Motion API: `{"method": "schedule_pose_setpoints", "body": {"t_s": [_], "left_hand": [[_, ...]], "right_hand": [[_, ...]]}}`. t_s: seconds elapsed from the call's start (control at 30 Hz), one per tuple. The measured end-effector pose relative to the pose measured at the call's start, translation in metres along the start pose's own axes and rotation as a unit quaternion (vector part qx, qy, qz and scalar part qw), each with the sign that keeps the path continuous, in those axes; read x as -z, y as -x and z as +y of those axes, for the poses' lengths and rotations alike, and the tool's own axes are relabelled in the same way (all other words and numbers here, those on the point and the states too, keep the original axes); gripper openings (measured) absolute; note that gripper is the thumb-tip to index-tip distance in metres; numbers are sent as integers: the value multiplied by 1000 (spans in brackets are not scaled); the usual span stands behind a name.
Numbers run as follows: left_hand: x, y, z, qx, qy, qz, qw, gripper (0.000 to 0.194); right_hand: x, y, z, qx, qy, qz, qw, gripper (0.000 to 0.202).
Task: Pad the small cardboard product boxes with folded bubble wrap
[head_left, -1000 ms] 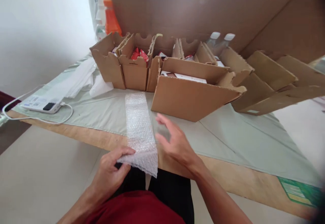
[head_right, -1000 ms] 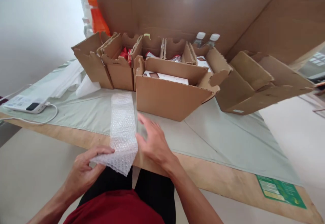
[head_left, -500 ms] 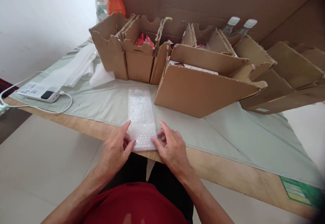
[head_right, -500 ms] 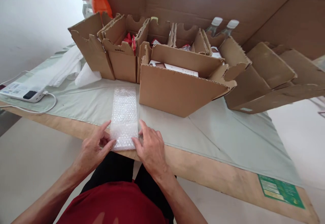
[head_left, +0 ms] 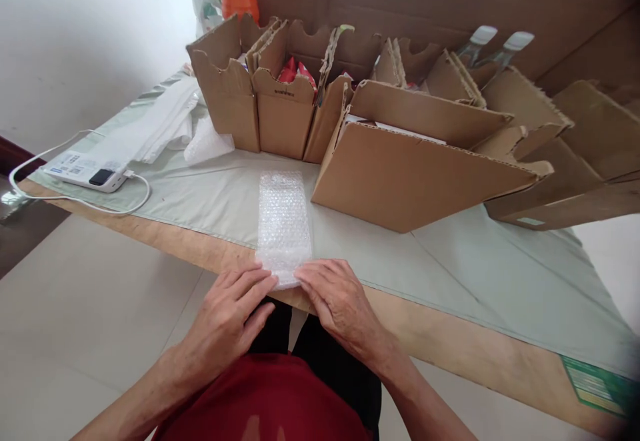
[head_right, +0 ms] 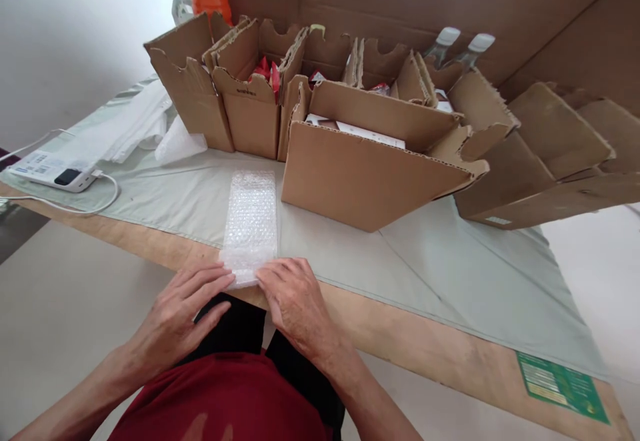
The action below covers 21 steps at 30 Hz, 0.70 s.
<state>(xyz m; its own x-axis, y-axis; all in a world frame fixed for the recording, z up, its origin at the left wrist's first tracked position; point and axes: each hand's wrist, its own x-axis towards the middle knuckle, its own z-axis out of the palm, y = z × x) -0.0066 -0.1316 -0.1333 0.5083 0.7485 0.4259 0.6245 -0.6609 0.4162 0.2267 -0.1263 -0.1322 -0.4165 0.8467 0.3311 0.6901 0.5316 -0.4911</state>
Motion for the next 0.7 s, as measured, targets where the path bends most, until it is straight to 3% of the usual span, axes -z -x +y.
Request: {"method": "schedule_pose_setpoints", "body": {"t_s": [0.1,0.27,0.47,0.57,0.63,0.7], "left_hand": [[-10,-6,-5,33,32,30,999,24],[-24,-24,-18,98,12,52,994,25],[-23,-26,-19,96,-43,66,992,21],[-17,-17,-13,43,0,64,997,24],[-14,-13,-10,11,27,41,999,24],[-14,-15,-11,12,47,35,998,26]], "right_hand": [[2,-6,0,-46,-19,10,999,19],[6,3,2,-41,36,117,992,25],[1,3,10,38,85,15,996,23],[4,-4,12,19,43,23,999,20],[9,-6,10,-6,-2,-4,1000,21],[13,-6,9,-38,-26,-16,999,23]]}}
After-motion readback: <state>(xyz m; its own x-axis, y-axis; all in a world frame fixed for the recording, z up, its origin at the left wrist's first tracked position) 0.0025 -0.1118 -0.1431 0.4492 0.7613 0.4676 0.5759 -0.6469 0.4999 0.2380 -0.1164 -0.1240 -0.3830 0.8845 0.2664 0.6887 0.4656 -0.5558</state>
